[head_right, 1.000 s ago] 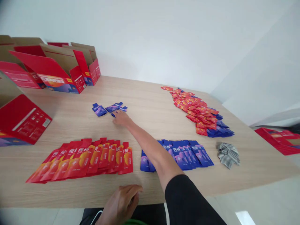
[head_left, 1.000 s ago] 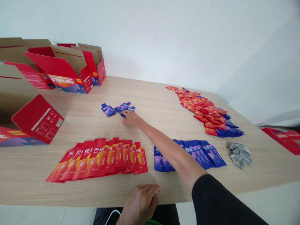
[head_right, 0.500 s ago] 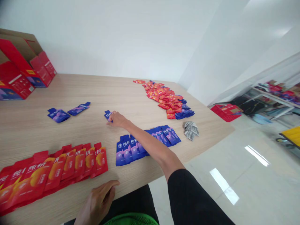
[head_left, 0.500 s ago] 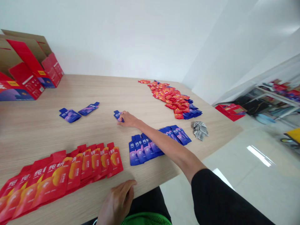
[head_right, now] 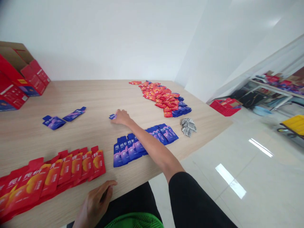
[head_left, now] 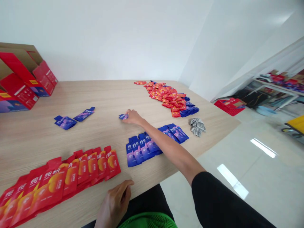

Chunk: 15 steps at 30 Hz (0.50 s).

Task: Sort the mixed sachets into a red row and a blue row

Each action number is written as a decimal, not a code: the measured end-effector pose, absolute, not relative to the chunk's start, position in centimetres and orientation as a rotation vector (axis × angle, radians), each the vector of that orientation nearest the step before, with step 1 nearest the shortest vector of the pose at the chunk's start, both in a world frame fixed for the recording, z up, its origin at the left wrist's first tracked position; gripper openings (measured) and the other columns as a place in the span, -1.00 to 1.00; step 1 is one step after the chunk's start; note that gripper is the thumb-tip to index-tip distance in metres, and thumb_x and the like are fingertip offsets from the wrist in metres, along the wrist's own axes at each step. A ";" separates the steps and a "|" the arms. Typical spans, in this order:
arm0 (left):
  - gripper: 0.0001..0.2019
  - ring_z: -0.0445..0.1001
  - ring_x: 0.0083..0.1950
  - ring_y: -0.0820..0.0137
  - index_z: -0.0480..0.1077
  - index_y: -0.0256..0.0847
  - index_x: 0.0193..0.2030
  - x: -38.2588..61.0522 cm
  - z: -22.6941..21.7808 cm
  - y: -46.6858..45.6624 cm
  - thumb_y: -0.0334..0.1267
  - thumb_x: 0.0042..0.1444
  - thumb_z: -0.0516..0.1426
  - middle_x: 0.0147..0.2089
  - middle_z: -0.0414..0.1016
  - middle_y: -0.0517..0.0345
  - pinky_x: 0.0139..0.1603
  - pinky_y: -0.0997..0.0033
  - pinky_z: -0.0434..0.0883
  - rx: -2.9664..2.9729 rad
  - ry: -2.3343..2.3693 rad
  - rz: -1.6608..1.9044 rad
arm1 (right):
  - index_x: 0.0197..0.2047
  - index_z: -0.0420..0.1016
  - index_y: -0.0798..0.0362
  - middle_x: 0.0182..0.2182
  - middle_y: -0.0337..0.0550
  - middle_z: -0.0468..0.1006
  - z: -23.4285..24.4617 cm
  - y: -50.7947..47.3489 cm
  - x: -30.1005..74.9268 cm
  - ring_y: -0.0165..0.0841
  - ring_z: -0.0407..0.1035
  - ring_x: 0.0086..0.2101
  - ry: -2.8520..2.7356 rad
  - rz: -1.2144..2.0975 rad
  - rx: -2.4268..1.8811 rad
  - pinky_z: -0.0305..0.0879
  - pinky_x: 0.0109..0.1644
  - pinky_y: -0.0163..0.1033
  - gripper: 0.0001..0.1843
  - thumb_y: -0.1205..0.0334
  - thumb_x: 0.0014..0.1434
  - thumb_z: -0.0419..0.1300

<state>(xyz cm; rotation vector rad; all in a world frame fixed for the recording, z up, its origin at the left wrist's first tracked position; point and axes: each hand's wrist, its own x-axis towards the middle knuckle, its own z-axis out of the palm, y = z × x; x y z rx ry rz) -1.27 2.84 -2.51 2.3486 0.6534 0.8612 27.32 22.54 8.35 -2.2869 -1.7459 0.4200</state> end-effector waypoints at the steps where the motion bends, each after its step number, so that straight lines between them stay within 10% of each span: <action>1: -0.73 0.77 -0.22 0.41 0.53 -0.09 -0.03 -1.2 -2.5 2.8 -0.15 0.55 0.01 -0.18 0.75 0.15 -0.14 0.64 0.62 2.349 0.654 0.876 | 0.29 0.39 0.13 0.19 0.19 0.51 8.8 21.3 28.4 -0.05 0.42 0.19 -1.725 0.369 -2.273 0.35 0.27 -0.06 -0.38 0.01 0.27 0.34; 15: -0.69 0.77 -0.27 0.42 0.53 -0.08 -0.05 -1.0 -2.2 3.1 -0.09 0.57 -0.01 -0.21 0.76 0.21 -0.21 0.67 0.61 2.354 0.640 0.886 | -0.02 0.63 0.02 -0.01 0.05 0.72 4.8 -0.5 38.4 -0.03 0.56 0.00 -1.142 -0.136 -2.106 0.41 0.21 0.10 -0.62 0.01 0.17 0.26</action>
